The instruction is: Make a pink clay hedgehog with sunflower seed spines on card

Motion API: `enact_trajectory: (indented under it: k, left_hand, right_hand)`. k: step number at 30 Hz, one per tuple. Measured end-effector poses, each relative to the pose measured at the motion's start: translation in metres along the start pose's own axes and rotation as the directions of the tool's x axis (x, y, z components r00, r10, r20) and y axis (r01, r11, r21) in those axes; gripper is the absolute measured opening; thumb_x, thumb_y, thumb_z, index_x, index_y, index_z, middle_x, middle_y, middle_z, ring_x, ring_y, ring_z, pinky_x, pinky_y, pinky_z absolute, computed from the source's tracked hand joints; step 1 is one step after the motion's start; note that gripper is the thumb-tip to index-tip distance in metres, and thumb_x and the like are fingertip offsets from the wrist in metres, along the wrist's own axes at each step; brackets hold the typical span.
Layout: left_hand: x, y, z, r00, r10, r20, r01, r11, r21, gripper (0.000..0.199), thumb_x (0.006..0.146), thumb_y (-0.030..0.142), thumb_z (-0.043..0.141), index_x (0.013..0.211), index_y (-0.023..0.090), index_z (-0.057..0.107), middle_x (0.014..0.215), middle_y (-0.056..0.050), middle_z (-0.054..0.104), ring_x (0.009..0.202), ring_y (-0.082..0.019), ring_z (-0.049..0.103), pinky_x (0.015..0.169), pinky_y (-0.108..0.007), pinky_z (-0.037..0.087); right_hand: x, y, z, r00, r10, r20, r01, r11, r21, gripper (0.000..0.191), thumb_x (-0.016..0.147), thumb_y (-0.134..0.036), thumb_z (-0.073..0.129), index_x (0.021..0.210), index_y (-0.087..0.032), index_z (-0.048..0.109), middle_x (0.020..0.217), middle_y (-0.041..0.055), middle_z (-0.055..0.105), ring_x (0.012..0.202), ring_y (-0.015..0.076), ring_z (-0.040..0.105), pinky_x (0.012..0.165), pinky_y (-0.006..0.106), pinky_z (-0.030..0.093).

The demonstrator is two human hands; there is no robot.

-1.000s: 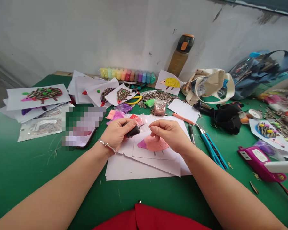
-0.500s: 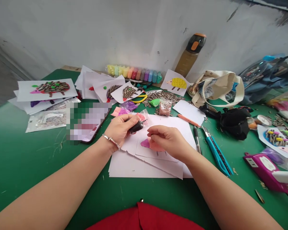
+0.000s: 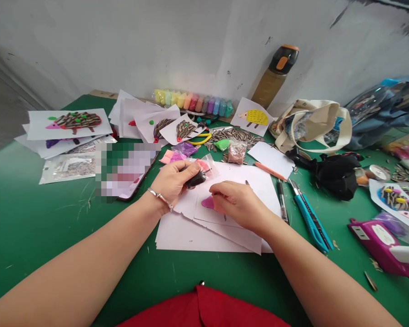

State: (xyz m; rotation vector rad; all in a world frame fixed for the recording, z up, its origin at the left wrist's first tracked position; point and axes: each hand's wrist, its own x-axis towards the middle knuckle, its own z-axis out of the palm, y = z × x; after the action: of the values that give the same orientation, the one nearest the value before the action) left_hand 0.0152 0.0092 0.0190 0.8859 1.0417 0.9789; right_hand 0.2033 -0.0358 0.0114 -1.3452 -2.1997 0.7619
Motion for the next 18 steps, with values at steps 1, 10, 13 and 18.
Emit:
enact_trajectory:
  k: [1, 10, 13, 18]
  left_hand:
    - [0.000, 0.000, 0.000, 1.000, 0.002, 0.001, -0.002, 1.000, 0.001, 0.034, 0.062, 0.043, 0.083, 0.072, 0.014, 0.068, 0.069, -0.003, 0.061, 0.061, -0.012, 0.053, 0.051, -0.022, 0.039]
    - [0.001, -0.001, 0.001, 1.000, 0.024, 0.006, -0.024, 1.000, 0.009, 0.035, 0.061, 0.044, 0.083, 0.071, 0.014, 0.068, 0.069, -0.003, 0.062, 0.060, -0.012, 0.054, 0.049, -0.023, 0.037]
    - [0.001, -0.001, 0.000, 1.000, 0.024, 0.015, -0.024, 1.000, 0.006, 0.034, 0.062, 0.043, 0.083, 0.071, 0.013, 0.068, 0.068, -0.002, 0.061, 0.059, -0.011, 0.053, 0.049, -0.022, 0.037]
    - [0.000, -0.002, 0.000, 1.000, 0.014, 0.019, -0.013, 1.000, -0.020, 0.033, 0.062, 0.042, 0.084, 0.072, 0.014, 0.068, 0.068, -0.002, 0.063, 0.061, -0.011, 0.054, 0.052, -0.022, 0.038]
  right_hand:
    - [0.000, 0.000, 0.000, 1.000, -0.020, 0.001, 0.020, 1.000, -0.006, 0.023, 0.084, -0.007, 0.047, 0.093, -0.022, 0.063, 0.087, 0.0004, 0.066, 0.081, 0.0132, 0.058, 0.073, 0.024, 0.043]
    - [0.003, 0.003, 0.005, 0.979, -0.204, 0.002, 0.199, 0.952, -0.232, 0.022, 0.092, -0.026, 0.055, 0.078, -0.019, 0.070, 0.079, 0.0058, 0.062, 0.079, 0.0176, 0.052, 0.072, 0.031, 0.038]
    - [0.003, 0.005, 0.012, 0.976, -0.218, -0.008, 0.210, 0.948, -0.240, 0.023, 0.093, -0.025, 0.054, 0.081, -0.020, 0.073, 0.082, 0.0062, 0.063, 0.081, 0.0179, 0.050, 0.072, 0.032, 0.037]
    - [0.001, 0.007, 0.018, 0.978, -0.206, 0.013, 0.203, 0.949, -0.239, 0.022, 0.093, -0.022, 0.053, 0.090, -0.022, 0.074, 0.086, 0.0060, 0.065, 0.084, 0.0180, 0.051, 0.075, 0.033, 0.036]
